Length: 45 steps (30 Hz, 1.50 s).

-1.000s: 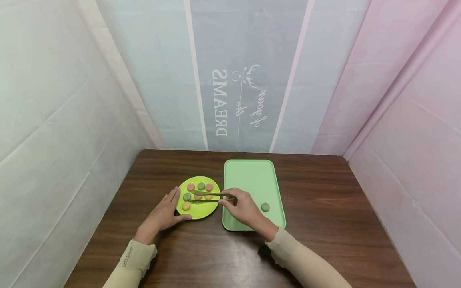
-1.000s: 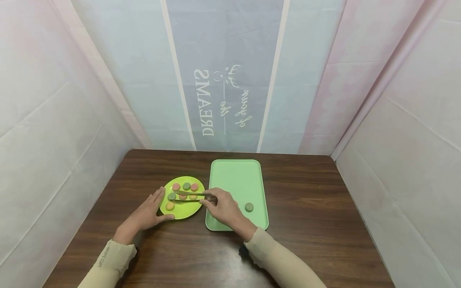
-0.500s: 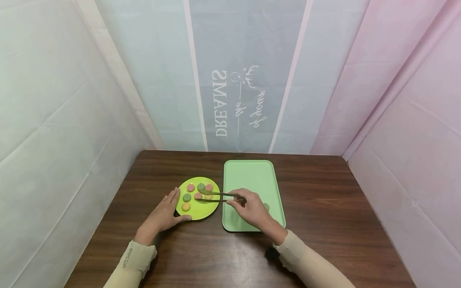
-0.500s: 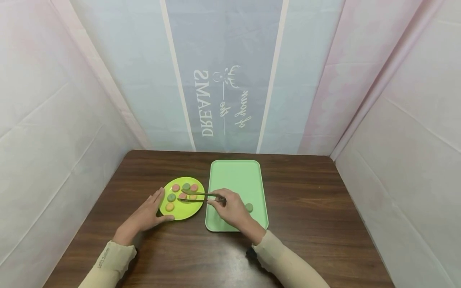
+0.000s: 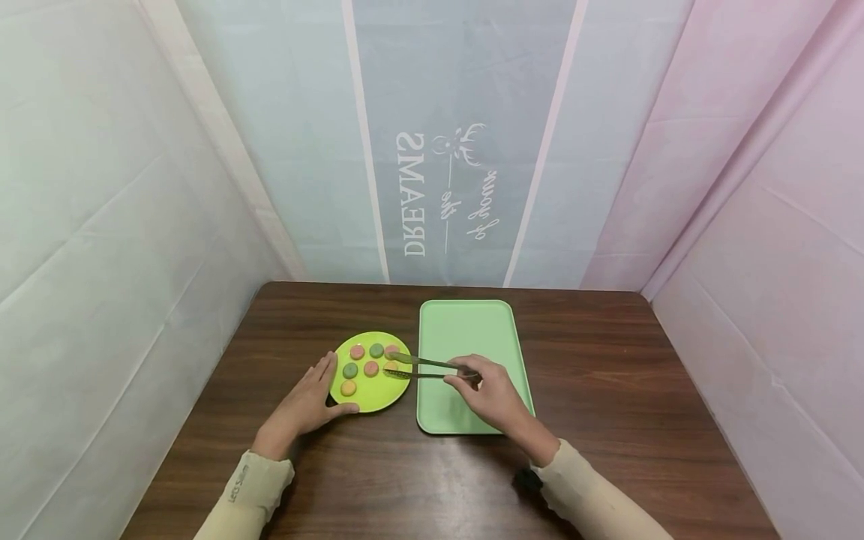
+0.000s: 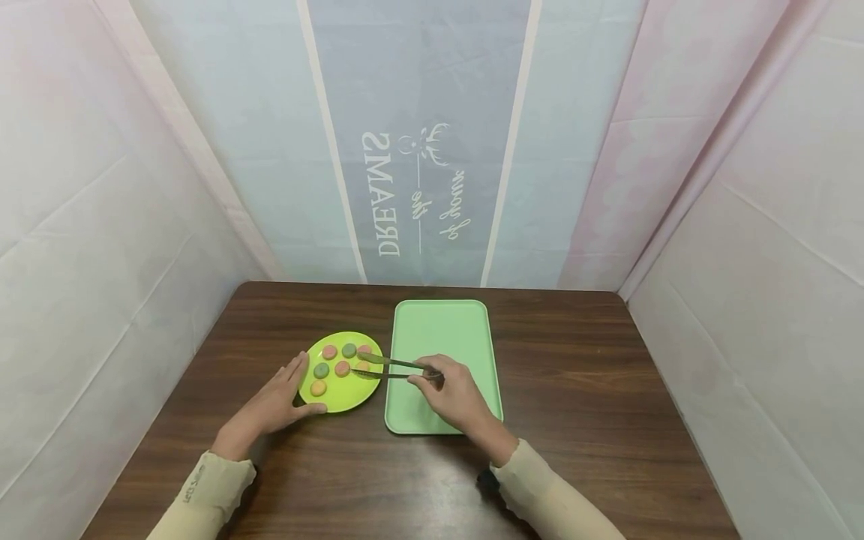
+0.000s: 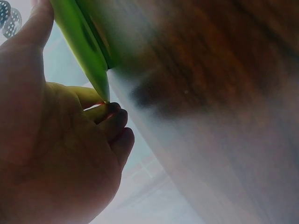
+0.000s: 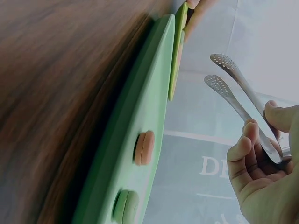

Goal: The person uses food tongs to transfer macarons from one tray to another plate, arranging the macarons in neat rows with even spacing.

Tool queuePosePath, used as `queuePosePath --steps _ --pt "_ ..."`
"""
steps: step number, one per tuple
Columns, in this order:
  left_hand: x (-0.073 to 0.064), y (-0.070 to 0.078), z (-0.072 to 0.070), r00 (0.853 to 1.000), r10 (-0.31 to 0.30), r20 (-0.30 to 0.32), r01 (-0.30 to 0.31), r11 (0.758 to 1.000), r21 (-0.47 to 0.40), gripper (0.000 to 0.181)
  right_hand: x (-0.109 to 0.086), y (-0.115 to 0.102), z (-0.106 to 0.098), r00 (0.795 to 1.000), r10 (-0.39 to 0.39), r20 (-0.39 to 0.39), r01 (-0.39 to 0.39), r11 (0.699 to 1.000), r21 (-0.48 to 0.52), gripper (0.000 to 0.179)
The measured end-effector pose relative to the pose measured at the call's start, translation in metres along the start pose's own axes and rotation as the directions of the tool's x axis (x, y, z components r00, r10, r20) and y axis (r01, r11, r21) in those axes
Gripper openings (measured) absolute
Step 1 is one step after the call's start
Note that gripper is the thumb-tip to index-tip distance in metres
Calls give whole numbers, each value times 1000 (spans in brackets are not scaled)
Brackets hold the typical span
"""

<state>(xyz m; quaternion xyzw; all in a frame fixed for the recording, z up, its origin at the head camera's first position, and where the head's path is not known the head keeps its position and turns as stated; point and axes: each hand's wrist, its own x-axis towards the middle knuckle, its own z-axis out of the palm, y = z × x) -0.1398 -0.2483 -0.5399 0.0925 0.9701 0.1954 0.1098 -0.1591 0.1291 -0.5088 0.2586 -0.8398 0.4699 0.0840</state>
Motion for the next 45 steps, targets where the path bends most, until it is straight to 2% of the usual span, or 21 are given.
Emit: queuePosePath --steps 6,11,14,19,33,45 --pt "0 0 0 1000 -1 -1 1 1000 -2 122 -6 6 -9 999 42 8 -42 999 -6 24" --pt "0 -1 0 1000 3 -5 -3 1000 0 122 -11 8 -18 994 105 35 -106 993 41 27" --pt "0 -1 0 1000 5 -5 -5 1000 0 122 -13 10 -23 993 117 36 -118 993 27 28" --pt "0 -1 -1 1000 7 -3 -7 1000 2 122 -16 15 -32 997 81 13 -80 996 -34 27" --pt "1 -2 -1 1000 21 -8 -21 1000 6 122 -26 39 -55 1000 -5 -21 2 995 -104 26" --pt "2 -5 2 999 27 -17 -27 1000 3 122 -39 57 -73 999 20 -38 -25 992 -121 26"
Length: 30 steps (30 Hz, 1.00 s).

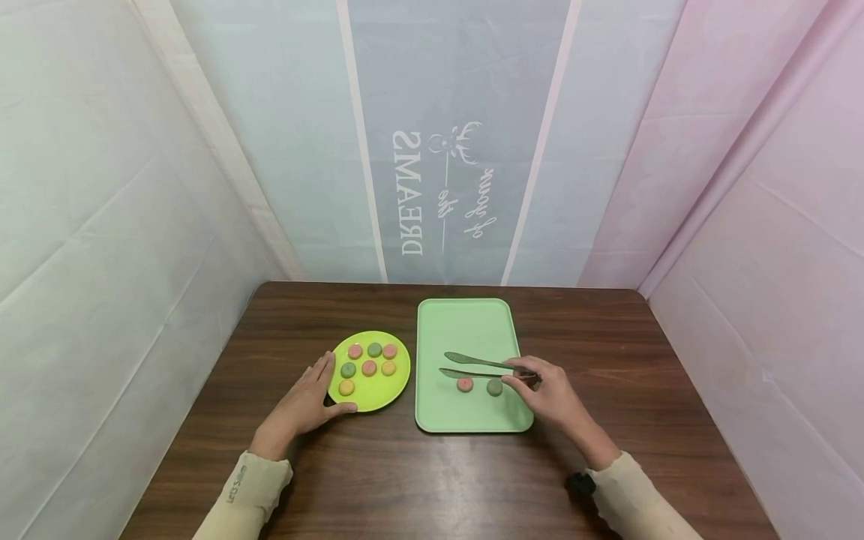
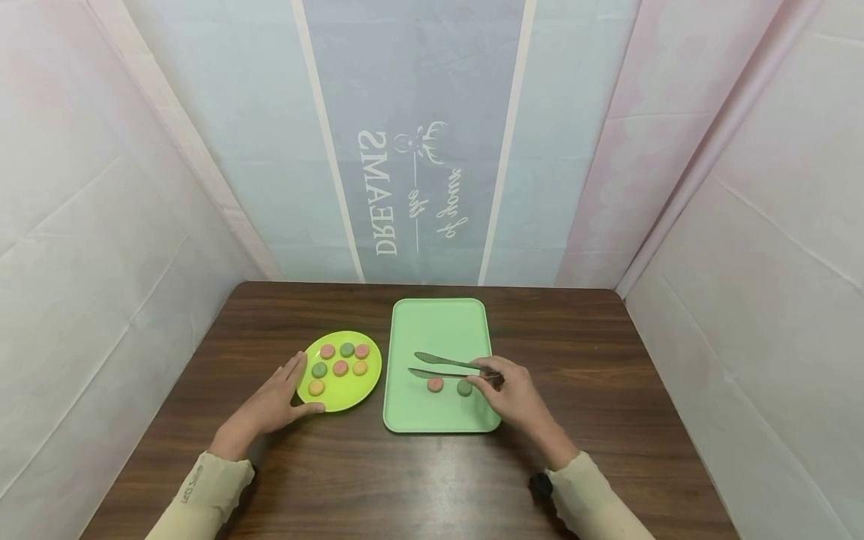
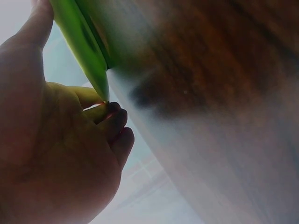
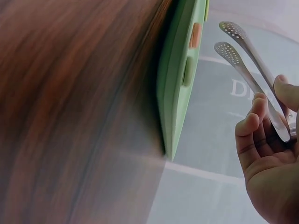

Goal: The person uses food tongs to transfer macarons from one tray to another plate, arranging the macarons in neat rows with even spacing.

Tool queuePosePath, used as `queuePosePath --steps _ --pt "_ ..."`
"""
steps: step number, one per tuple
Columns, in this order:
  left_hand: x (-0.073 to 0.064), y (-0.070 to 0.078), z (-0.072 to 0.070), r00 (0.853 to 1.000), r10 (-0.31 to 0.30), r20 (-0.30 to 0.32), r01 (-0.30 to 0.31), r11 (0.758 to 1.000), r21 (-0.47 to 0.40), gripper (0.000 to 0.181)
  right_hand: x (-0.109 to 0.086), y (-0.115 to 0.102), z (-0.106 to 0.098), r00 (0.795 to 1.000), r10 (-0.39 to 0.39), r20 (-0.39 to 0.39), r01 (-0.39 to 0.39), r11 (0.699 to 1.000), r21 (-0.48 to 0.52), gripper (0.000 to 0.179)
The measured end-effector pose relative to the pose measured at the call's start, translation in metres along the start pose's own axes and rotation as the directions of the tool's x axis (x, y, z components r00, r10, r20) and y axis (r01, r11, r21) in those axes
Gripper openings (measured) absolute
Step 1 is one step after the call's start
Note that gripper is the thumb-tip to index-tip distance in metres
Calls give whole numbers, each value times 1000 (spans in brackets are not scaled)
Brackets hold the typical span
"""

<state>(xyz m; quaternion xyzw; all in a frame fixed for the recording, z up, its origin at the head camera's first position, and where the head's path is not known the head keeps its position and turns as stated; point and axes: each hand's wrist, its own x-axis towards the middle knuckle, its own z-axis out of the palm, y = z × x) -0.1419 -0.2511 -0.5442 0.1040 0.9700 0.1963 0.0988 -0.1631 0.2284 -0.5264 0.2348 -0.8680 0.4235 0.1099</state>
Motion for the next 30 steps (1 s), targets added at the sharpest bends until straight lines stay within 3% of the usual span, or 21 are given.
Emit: queuePosePath --steps 17,30 --pt "0 0 1 1000 -6 4 6 1000 7 123 -10 20 -20 999 16 29 -16 1000 4 26" --pt "-1 1 -1 1000 -6 9 6 1000 0 123 -18 28 -27 998 -56 34 57 998 -24 24"
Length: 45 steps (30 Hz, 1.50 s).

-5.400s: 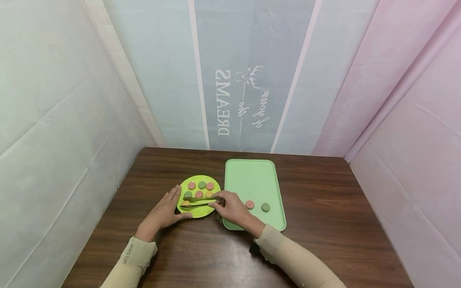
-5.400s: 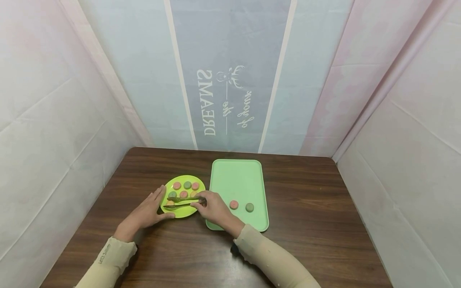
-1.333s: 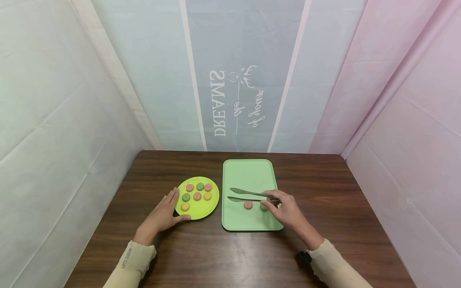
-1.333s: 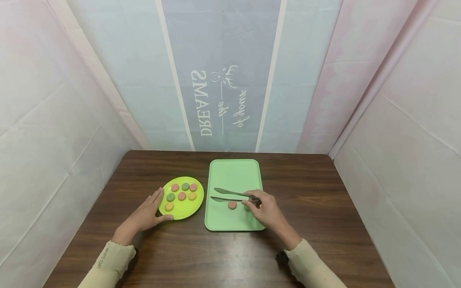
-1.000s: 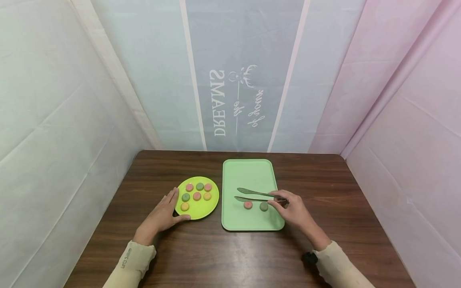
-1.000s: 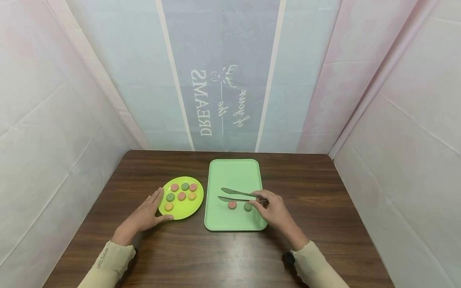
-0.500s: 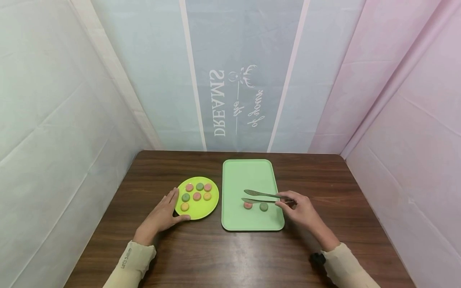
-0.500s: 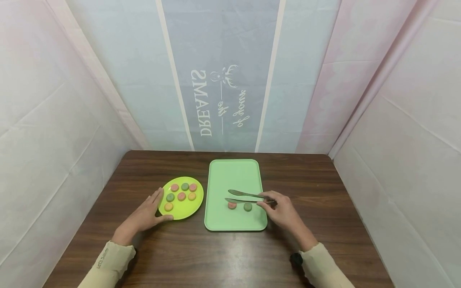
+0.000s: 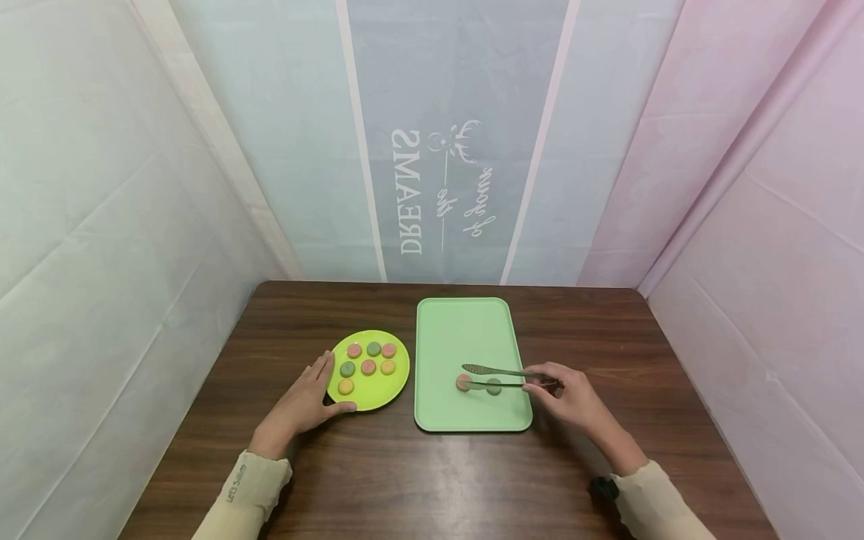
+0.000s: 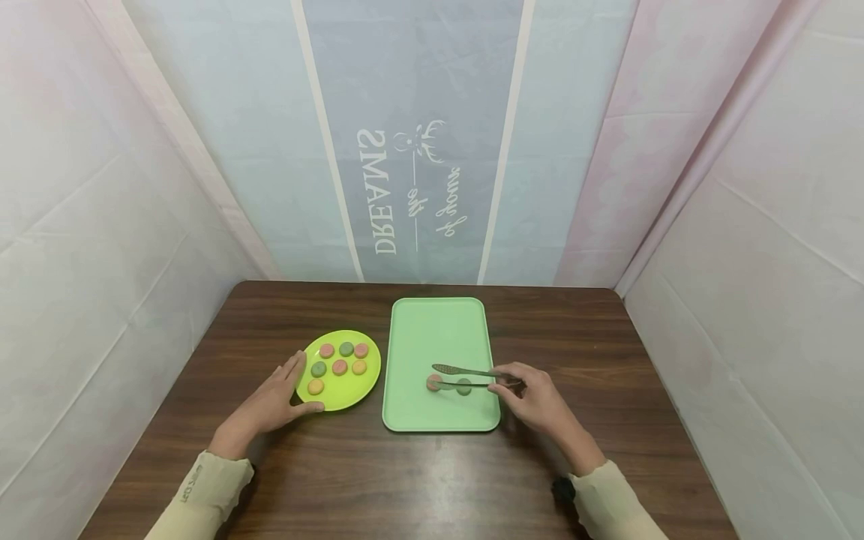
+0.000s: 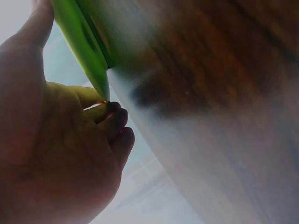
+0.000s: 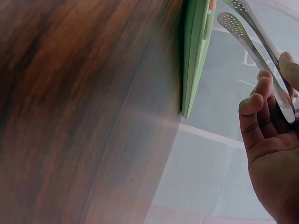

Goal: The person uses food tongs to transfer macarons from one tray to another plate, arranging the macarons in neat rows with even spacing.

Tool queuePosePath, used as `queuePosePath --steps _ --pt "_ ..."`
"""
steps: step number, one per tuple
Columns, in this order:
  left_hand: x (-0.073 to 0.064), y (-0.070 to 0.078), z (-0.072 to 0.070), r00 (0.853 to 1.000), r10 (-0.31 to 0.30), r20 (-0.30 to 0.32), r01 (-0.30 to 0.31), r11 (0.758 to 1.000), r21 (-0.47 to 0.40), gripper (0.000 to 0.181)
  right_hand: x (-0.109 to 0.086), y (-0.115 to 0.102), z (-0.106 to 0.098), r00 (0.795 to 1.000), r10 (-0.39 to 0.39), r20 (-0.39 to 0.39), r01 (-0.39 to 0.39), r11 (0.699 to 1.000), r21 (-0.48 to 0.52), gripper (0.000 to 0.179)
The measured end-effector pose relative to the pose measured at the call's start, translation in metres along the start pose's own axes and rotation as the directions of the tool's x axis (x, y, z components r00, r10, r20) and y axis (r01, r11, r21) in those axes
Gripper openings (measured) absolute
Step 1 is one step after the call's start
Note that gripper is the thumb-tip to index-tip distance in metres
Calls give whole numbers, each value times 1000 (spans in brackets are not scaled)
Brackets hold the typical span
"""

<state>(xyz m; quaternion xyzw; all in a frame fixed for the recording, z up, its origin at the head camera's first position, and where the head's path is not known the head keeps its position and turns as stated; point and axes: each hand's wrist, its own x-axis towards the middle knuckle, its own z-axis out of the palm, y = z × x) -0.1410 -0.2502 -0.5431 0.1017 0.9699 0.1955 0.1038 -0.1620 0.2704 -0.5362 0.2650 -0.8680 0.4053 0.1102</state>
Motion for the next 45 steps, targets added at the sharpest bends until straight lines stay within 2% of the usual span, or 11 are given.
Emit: queuePosePath --steps 45 --pt "1 2 -4 1000 0 5 0 1000 4 122 -2 6 3 999 -14 47 14 1000 2 25"
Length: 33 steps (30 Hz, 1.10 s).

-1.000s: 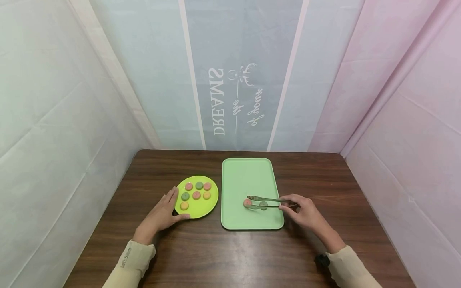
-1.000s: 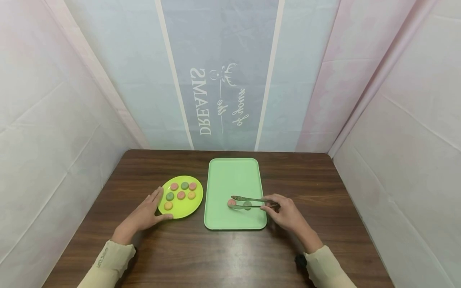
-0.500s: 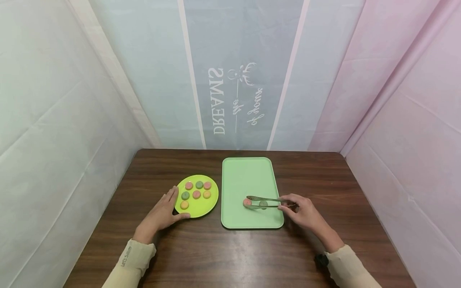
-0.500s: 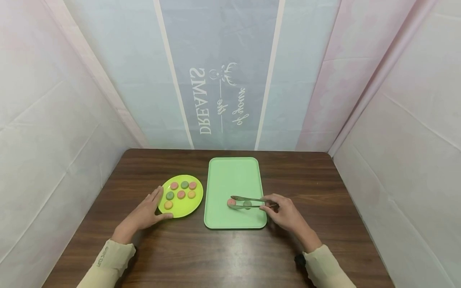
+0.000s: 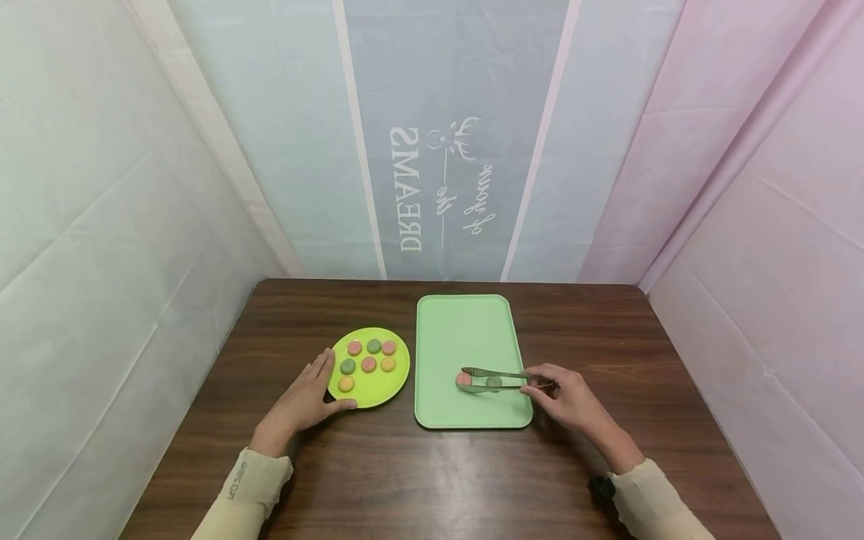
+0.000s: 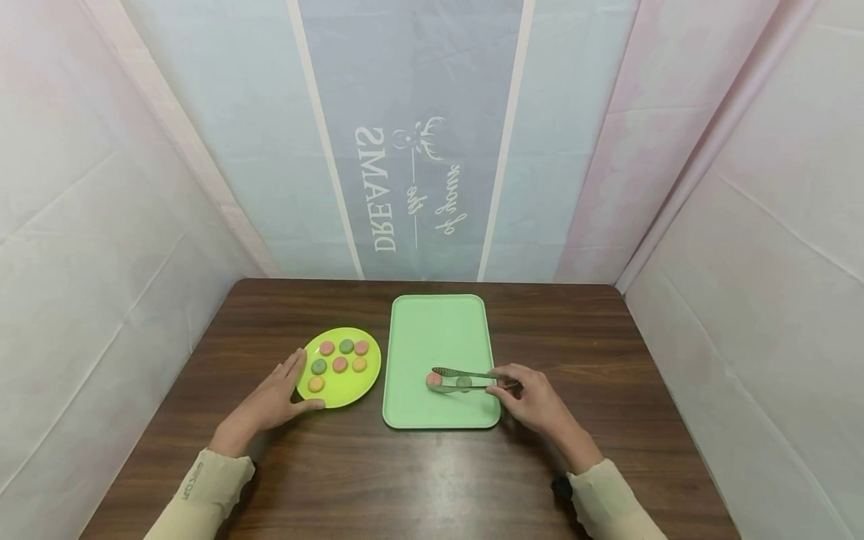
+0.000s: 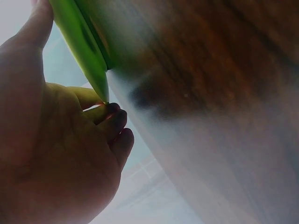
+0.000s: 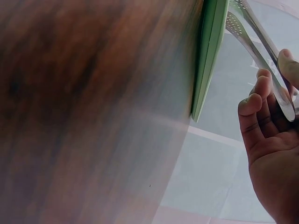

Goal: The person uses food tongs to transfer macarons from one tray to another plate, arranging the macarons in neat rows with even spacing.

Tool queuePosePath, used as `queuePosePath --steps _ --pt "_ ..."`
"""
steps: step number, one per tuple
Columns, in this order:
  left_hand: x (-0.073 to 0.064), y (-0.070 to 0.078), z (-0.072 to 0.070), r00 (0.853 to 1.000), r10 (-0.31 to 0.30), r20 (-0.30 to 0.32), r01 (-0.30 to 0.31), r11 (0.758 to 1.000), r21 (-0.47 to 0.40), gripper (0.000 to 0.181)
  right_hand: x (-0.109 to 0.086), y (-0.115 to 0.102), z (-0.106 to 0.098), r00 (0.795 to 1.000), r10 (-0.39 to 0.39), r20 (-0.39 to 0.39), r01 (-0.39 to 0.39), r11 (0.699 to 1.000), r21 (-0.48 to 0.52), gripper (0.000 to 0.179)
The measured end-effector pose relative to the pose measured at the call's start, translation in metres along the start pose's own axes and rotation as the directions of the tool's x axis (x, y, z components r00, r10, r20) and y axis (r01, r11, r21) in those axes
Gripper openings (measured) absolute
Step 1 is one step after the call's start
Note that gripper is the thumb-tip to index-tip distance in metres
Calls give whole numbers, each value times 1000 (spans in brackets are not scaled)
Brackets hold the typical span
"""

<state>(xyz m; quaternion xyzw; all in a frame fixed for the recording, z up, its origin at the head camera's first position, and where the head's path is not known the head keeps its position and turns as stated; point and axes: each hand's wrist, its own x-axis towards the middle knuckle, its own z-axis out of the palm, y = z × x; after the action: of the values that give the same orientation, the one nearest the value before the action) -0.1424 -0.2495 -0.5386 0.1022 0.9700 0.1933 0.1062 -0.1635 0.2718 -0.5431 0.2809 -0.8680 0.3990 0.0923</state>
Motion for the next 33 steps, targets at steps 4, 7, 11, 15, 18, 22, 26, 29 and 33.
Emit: queuePosePath --steps 4,7,11,15,18,22,26,29,33 --pt "0 0 1 1000 -2 0 2 1000 -3 123 -1 1 1 1000 -5 -9 5 1000 4 25" --pt "1 -1 2 1000 -3 1 3 1000 1 123 -2 1 1 1000 -7 -13 7 1000 10 25" --pt "1 -2 3 1000 -5 -2 5 1000 4 123 -2 0 2 1000 -12 -18 12 1000 14 25" --pt "1 -2 4 1000 -4 -5 4 1000 2 123 -2 0 2 1000 -15 -22 15 1000 8 26" --pt "1 -2 5 1000 -1 -9 1 1000 1 122 -2 1 3 1000 -17 -23 17 1000 1 26" --pt "1 -3 6 1000 2 -13 -2 1000 3 122 -1 1 4 999 -21 -24 21 1000 0 26" --pt "2 -3 6 1000 5 -12 -5 1000 3 123 0 0 5 1000 -20 -21 20 1000 4 26" --pt "2 -3 7 1000 7 -13 -7 1000 5 123 1 0 6 1000 -14 -22 14 1000 2 25" --pt "2 -4 7 1000 8 -13 -8 1000 9 122 3 0 8 1000 -15 -23 15 1000 0 26"
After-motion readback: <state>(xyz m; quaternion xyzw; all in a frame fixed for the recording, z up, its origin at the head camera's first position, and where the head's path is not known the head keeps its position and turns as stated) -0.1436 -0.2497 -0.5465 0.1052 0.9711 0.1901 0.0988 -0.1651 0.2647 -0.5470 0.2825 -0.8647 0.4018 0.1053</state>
